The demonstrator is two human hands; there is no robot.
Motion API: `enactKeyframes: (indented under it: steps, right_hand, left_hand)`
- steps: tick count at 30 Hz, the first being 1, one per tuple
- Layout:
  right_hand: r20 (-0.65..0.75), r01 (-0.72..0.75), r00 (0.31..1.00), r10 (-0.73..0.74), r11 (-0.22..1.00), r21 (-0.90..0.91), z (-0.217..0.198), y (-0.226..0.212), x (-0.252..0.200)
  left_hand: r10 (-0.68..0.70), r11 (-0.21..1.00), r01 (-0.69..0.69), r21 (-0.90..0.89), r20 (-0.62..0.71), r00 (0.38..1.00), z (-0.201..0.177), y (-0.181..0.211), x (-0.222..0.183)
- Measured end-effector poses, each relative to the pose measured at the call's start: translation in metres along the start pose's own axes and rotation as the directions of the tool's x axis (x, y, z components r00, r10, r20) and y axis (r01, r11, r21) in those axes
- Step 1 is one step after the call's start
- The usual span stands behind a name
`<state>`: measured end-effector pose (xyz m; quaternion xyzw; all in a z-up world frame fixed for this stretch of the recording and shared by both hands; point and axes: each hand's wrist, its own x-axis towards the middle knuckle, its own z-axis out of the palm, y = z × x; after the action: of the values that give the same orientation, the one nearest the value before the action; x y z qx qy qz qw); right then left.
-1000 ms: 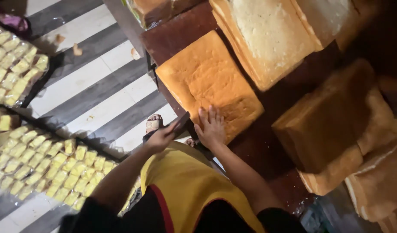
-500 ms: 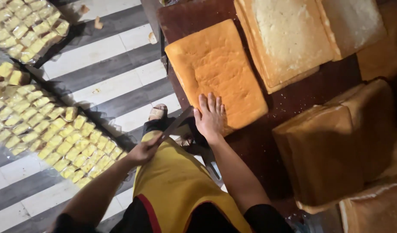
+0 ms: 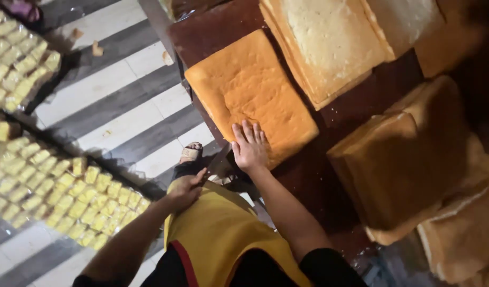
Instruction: The person trims and slices large rectangular cake slabs on a wooden table using a long knife, holding each slab steady with one hand while cutting along its edges, then moves the trimmed slab aside and stacks it with the finished pieces.
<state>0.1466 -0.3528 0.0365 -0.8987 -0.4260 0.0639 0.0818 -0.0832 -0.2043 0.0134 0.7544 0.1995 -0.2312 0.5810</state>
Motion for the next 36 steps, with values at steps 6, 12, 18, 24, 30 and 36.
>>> enactKeyframes:
  steps: [6, 12, 18, 24, 30, 36]
  right_hand:
    - [0.012, -0.006, 1.0, 0.005, 1.0, 0.031, -0.011, -0.002, 0.0]
    - [-0.027, 0.02, 0.999, -0.018, 0.998, 0.064, -0.003, 0.006, -0.003]
    - [-0.02, -0.06, 0.998, 0.061, 0.997, 0.038, -0.014, -0.004, -0.005]
    - [-0.026, -0.065, 0.997, 0.066, 0.998, 0.018, -0.012, 0.003, -0.009]
    - [0.13, -0.07, 0.99, 0.055, 0.992, 0.109, -0.053, -0.019, -0.02]
    - [0.262, -0.12, 0.96, 0.101, 0.991, 0.058, -0.043, -0.001, -0.024]
  left_hand:
    - [0.312, 0.924, -0.328, -0.198, -0.109, 0.944, 0.026, -0.005, 0.121]
    - [0.478, 0.877, -0.48, 0.01, -0.125, 0.87, 0.007, -0.025, 0.081]
    - [0.166, 0.942, -0.142, -0.303, 0.058, 0.984, 0.004, -0.04, 0.093]
    - [-0.104, 0.943, 0.152, -0.295, 0.173, 0.979, -0.023, 0.053, 0.093]
    - [-0.122, 0.939, 0.201, -0.279, 0.276, 0.953, -0.048, -0.011, 0.066]
    - [-0.159, 0.963, 0.195, -0.186, 0.193, 0.968, -0.037, 0.041, 0.104]
